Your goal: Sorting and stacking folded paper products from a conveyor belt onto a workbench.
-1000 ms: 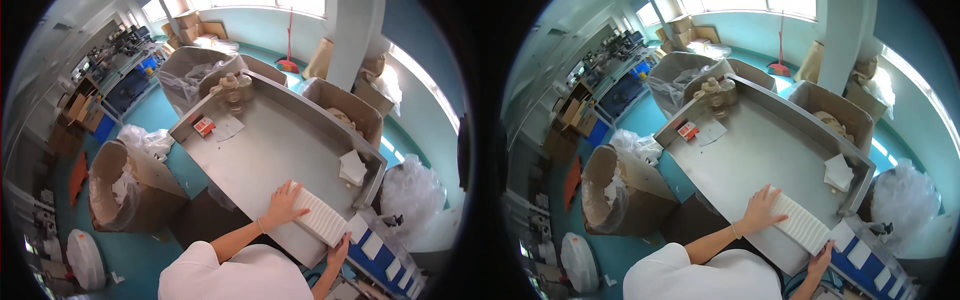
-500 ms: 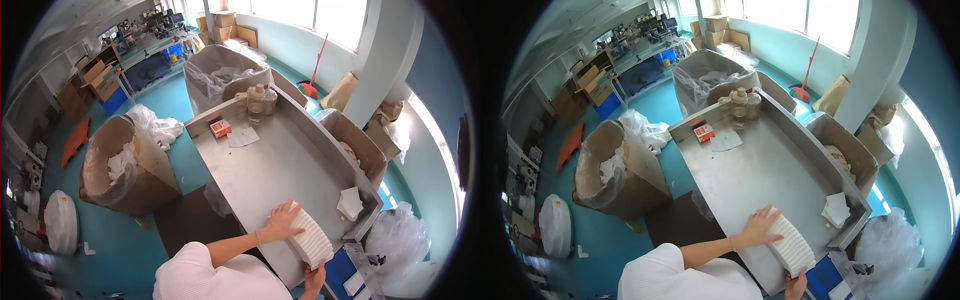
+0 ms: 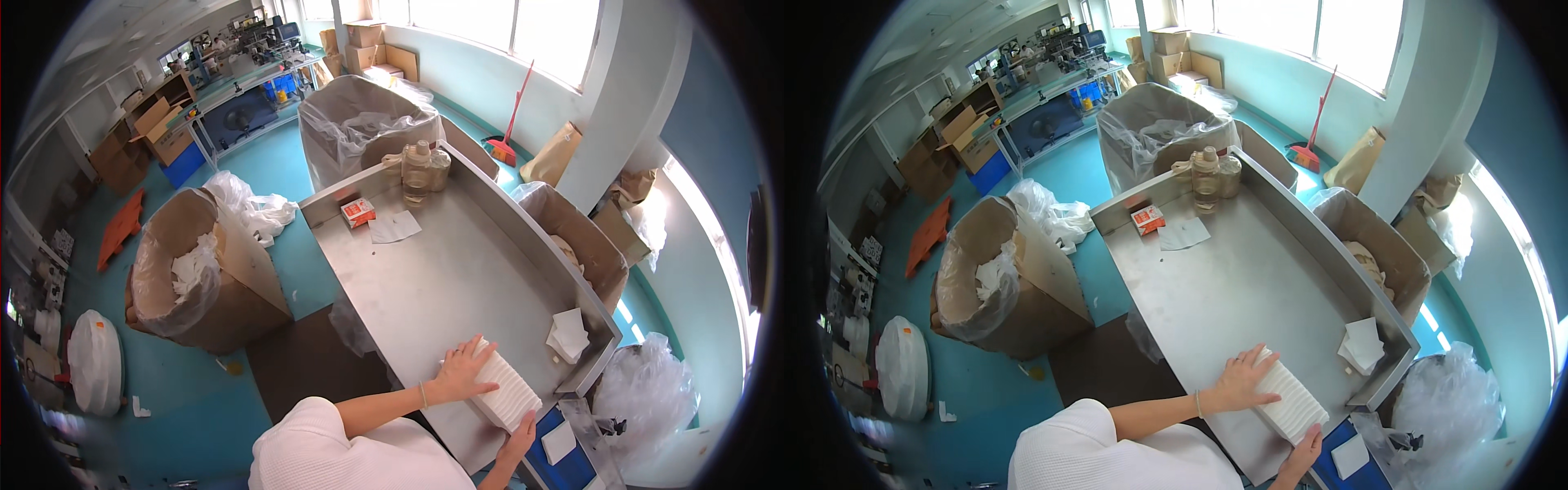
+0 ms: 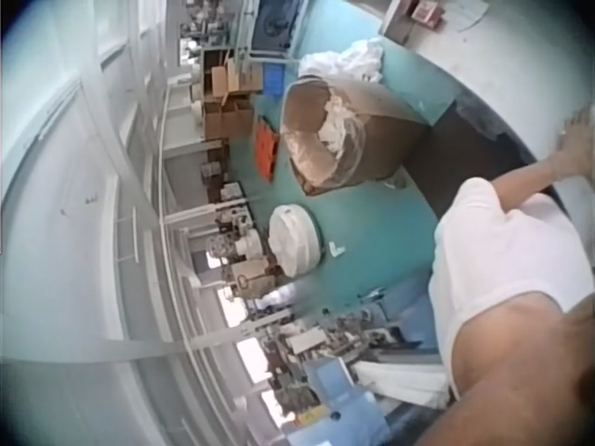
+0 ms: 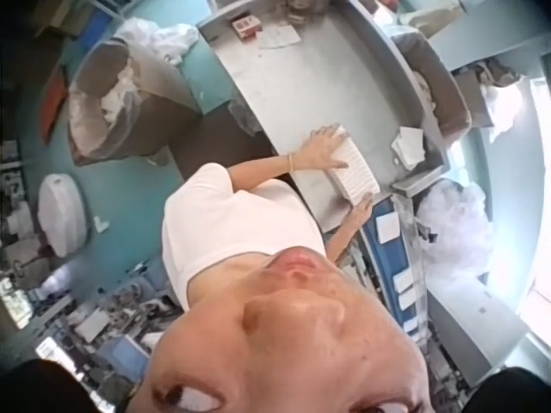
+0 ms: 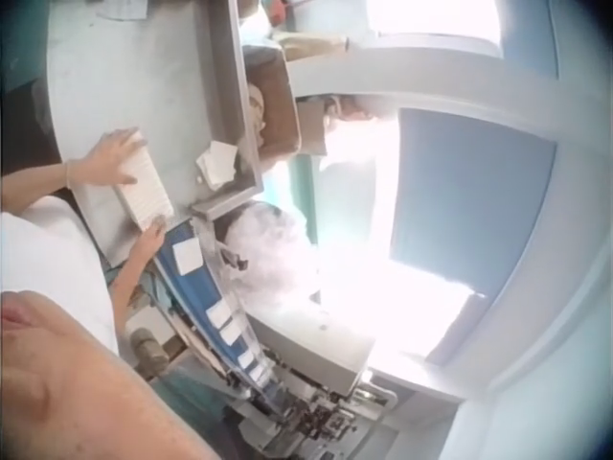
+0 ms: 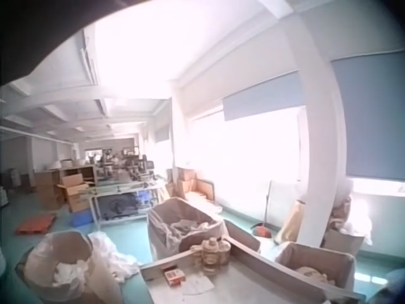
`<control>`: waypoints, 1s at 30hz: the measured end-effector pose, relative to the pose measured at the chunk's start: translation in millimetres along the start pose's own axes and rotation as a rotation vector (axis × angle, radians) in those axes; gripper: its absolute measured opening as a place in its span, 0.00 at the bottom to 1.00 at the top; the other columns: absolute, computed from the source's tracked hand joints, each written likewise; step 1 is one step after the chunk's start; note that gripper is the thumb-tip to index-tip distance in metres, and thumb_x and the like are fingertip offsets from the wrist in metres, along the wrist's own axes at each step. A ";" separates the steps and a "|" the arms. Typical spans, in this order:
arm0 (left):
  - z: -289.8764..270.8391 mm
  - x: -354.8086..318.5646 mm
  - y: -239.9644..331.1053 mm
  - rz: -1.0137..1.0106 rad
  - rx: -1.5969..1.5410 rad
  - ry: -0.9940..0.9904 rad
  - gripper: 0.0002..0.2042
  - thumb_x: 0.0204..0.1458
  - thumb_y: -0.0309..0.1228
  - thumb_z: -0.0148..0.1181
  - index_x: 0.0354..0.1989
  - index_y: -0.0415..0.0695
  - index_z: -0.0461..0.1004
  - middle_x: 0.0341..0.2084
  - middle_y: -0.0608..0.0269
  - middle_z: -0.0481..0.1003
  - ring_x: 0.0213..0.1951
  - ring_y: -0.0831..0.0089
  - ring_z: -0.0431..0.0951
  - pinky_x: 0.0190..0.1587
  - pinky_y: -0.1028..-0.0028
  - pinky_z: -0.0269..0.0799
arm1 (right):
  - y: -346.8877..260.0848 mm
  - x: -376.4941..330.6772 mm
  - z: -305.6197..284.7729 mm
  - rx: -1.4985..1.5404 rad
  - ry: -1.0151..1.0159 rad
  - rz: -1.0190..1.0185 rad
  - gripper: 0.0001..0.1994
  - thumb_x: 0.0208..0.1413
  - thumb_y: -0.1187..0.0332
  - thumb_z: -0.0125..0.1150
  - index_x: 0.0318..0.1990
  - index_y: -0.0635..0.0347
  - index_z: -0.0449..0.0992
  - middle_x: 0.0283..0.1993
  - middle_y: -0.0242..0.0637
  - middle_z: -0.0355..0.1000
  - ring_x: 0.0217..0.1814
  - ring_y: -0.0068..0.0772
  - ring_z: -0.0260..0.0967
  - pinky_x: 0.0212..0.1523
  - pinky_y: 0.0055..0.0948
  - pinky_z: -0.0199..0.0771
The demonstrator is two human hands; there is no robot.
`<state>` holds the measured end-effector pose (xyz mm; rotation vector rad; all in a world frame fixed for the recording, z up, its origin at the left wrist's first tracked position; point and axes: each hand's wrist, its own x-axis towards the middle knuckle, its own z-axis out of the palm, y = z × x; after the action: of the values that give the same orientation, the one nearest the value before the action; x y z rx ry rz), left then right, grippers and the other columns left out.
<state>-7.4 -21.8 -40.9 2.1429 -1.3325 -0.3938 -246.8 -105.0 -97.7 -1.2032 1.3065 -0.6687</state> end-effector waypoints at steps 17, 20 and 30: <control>0.1 -0.7 8.5 -0.019 0.017 -0.025 0.45 0.47 0.60 0.64 0.71 0.51 0.56 0.68 0.40 0.52 0.64 0.44 0.61 0.60 0.48 0.60 | -19.2 -23.0 16.3 0.592 0.029 0.190 0.25 0.67 0.52 0.54 0.61 0.63 0.67 0.55 0.40 0.73 0.54 0.35 0.72 0.51 0.34 0.70; -1.7 3.3 2.2 -0.052 0.032 0.002 0.45 0.47 0.60 0.64 0.71 0.51 0.56 0.69 0.40 0.52 0.64 0.44 0.61 0.60 0.47 0.59 | 23.0 -17.4 -14.6 0.649 -0.111 0.314 0.22 0.64 0.54 0.59 0.59 0.57 0.69 0.46 0.37 0.76 0.40 0.32 0.73 0.41 0.29 0.72; 4.1 -5.2 15.5 0.009 0.001 -0.076 0.46 0.47 0.61 0.64 0.71 0.51 0.56 0.69 0.40 0.51 0.65 0.44 0.59 0.61 0.47 0.59 | -10.9 -11.4 8.6 -0.029 -0.024 -0.028 0.26 0.67 0.51 0.54 0.62 0.62 0.67 0.58 0.40 0.71 0.55 0.36 0.71 0.53 0.32 0.71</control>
<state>-23.0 -23.7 -34.8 2.1413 -1.3841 -0.4758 -238.4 -95.5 -84.9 -1.2513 1.2856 -0.6561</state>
